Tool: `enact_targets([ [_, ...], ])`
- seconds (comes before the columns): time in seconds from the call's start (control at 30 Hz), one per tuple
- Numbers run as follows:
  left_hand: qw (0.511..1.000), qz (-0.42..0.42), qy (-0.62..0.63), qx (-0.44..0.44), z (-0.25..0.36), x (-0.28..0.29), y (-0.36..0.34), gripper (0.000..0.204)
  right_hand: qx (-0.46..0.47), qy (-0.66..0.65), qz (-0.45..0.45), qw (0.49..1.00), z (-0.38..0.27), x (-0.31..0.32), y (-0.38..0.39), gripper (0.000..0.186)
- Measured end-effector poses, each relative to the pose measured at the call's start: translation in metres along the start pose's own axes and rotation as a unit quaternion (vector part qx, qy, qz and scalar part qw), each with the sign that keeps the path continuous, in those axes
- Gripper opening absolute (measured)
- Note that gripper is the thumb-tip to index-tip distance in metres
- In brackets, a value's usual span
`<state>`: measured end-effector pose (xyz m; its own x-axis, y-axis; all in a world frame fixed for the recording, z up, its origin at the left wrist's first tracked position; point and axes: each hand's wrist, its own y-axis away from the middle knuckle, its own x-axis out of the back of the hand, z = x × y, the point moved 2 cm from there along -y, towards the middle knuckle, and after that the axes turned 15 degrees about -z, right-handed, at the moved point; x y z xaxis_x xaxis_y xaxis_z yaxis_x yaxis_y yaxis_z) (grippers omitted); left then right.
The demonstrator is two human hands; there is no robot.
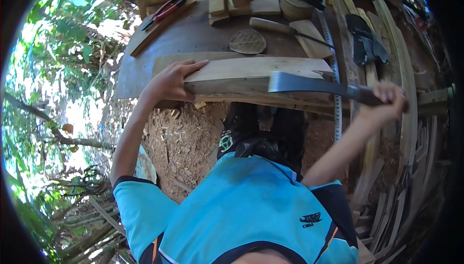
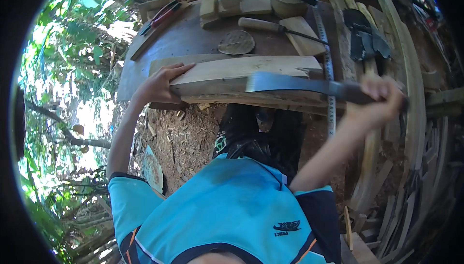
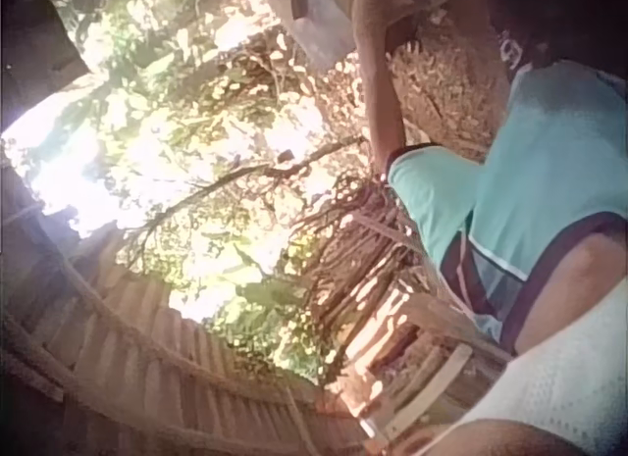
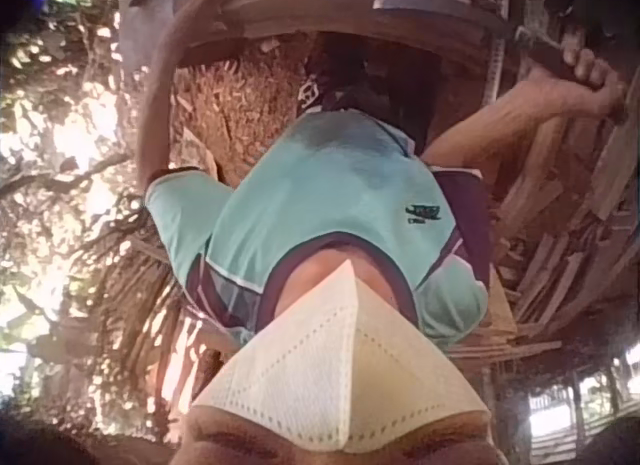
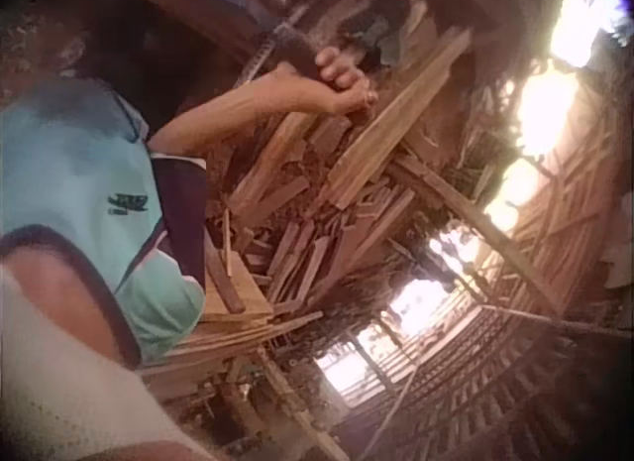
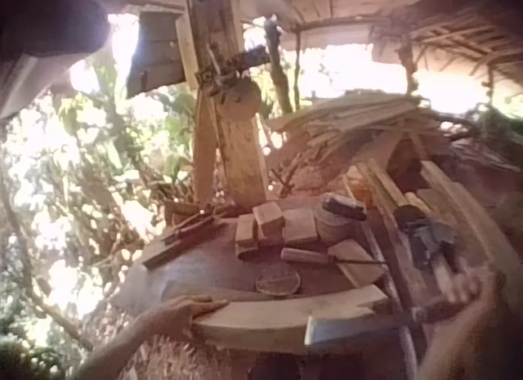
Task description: The person carves a wooden plank using a chisel and mallet, then measures the plank with a ruler. The person also uses a hand plane to smooth the plank's surface and continues carving with the chisel and mallet.
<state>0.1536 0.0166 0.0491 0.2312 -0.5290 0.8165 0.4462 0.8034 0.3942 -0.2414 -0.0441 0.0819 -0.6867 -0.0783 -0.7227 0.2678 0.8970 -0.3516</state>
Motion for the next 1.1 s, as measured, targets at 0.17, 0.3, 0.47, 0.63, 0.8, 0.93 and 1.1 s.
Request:
enact_targets([
  [0.17,1.0,-0.002,-0.004,-0.019,0.0,-0.004,-0.006,0.088,-0.059,-0.027,0.069,0.995,0.058,-0.013,0.024,0.018],
  [0.3,1.0,-0.01,0.02,-0.004,-0.003,-0.005,-0.002,0.089,-0.055,-0.06,0.046,0.996,0.023,0.005,0.003,0.017],
  [0.47,1.0,0.004,-0.001,-0.016,-0.002,0.0,-0.002,0.089,-0.089,-0.061,0.043,0.993,0.018,-0.018,0.016,0.023],
  [0.63,0.999,-0.026,0.031,0.018,0.008,-0.001,-0.006,0.093,-0.17,-0.037,-0.05,0.983,0.078,-0.049,0.047,0.015],
  [0.8,0.996,-0.05,0.071,-0.007,-0.004,0.001,-0.01,0.094,-0.06,-0.122,-0.04,0.99,0.001,0.009,0.018,0.017],
  [0.93,0.998,-0.025,0.045,-0.028,-0.003,-0.002,-0.009,0.087,0.063,-0.082,-0.062,0.993,-0.035,0.023,-0.003,0.018],
  [1.1,0.998,-0.038,0.044,0.008,0.004,0.0,-0.01,0.095,0.055,0.0,-0.044,0.998,-0.022,0.009,-0.005,0.019],
])
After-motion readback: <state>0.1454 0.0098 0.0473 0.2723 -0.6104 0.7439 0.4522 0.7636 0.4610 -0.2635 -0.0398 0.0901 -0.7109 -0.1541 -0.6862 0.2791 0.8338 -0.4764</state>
